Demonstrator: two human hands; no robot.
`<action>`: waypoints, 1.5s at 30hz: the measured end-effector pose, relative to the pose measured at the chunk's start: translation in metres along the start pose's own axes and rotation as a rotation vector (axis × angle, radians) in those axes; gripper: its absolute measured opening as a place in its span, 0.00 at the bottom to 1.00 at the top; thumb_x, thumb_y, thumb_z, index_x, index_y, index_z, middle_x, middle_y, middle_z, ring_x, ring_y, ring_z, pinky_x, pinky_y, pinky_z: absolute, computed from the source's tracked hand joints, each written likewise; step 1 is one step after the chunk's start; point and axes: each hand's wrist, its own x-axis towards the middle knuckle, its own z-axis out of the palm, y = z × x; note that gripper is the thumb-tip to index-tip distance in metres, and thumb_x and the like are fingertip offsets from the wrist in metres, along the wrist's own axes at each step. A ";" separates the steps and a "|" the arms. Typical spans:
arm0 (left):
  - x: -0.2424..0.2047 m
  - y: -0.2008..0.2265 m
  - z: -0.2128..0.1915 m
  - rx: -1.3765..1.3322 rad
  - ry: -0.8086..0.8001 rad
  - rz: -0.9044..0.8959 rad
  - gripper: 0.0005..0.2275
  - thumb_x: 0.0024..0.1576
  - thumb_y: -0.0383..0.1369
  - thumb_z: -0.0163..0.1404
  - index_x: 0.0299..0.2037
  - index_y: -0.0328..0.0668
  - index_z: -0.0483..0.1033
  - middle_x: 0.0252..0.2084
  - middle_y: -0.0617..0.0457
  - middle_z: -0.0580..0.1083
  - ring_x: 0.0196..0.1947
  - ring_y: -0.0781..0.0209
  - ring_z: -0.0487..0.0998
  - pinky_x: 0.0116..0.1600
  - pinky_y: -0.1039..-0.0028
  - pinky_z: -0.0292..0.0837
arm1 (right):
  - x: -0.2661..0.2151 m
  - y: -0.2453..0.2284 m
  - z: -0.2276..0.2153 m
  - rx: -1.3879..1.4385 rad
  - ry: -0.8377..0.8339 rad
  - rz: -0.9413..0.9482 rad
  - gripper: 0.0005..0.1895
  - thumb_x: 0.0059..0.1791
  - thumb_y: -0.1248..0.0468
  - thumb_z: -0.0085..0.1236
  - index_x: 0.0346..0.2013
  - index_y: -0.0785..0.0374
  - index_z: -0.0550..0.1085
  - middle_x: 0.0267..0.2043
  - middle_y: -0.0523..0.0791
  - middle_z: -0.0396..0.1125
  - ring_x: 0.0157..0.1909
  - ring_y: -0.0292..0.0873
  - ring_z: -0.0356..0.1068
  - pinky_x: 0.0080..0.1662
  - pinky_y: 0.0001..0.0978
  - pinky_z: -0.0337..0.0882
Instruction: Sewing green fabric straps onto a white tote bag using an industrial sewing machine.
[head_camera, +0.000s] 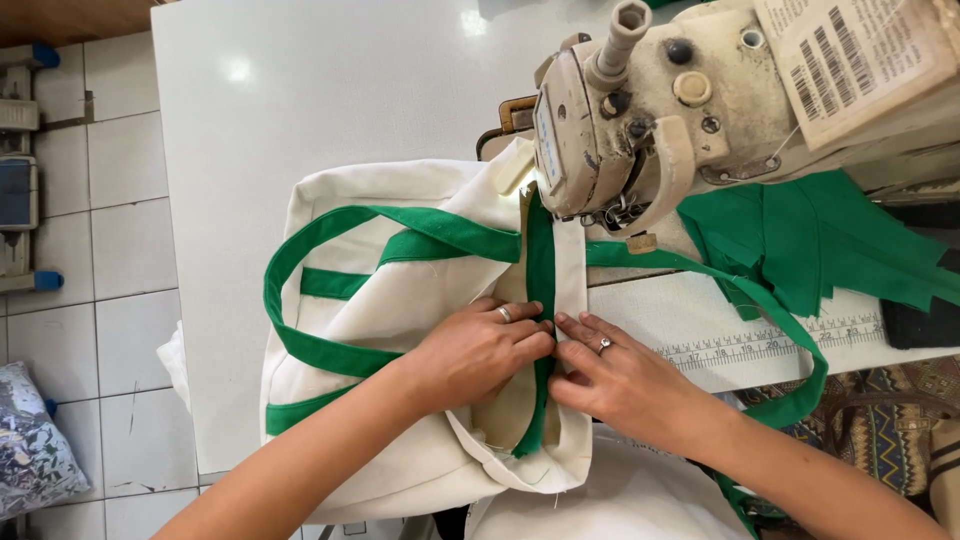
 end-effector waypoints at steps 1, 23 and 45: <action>0.001 -0.001 -0.002 -0.002 0.001 0.000 0.06 0.60 0.27 0.45 0.45 0.42 0.71 0.46 0.52 0.78 0.62 0.46 0.75 0.51 0.60 0.71 | 0.002 -0.001 0.000 0.000 -0.002 0.001 0.06 0.49 0.74 0.54 0.33 0.61 0.69 0.49 0.57 0.63 0.64 0.65 0.66 0.63 0.60 0.69; 0.022 -0.011 -0.006 0.224 0.018 -0.050 0.17 0.54 0.34 0.48 0.52 0.32 0.71 0.61 0.29 0.70 0.65 0.32 0.68 0.66 0.54 0.67 | -0.004 -0.004 -0.014 0.029 0.044 0.059 0.05 0.51 0.73 0.53 0.35 0.62 0.68 0.52 0.58 0.66 0.65 0.69 0.64 0.60 0.60 0.71; 0.028 -0.008 0.014 0.609 0.201 0.150 0.06 0.66 0.31 0.41 0.43 0.40 0.71 0.47 0.31 0.79 0.48 0.35 0.83 0.52 0.53 0.79 | -0.017 0.002 -0.010 0.125 0.008 0.061 0.04 0.51 0.72 0.54 0.39 0.64 0.68 0.59 0.59 0.61 0.71 0.70 0.58 0.65 0.65 0.65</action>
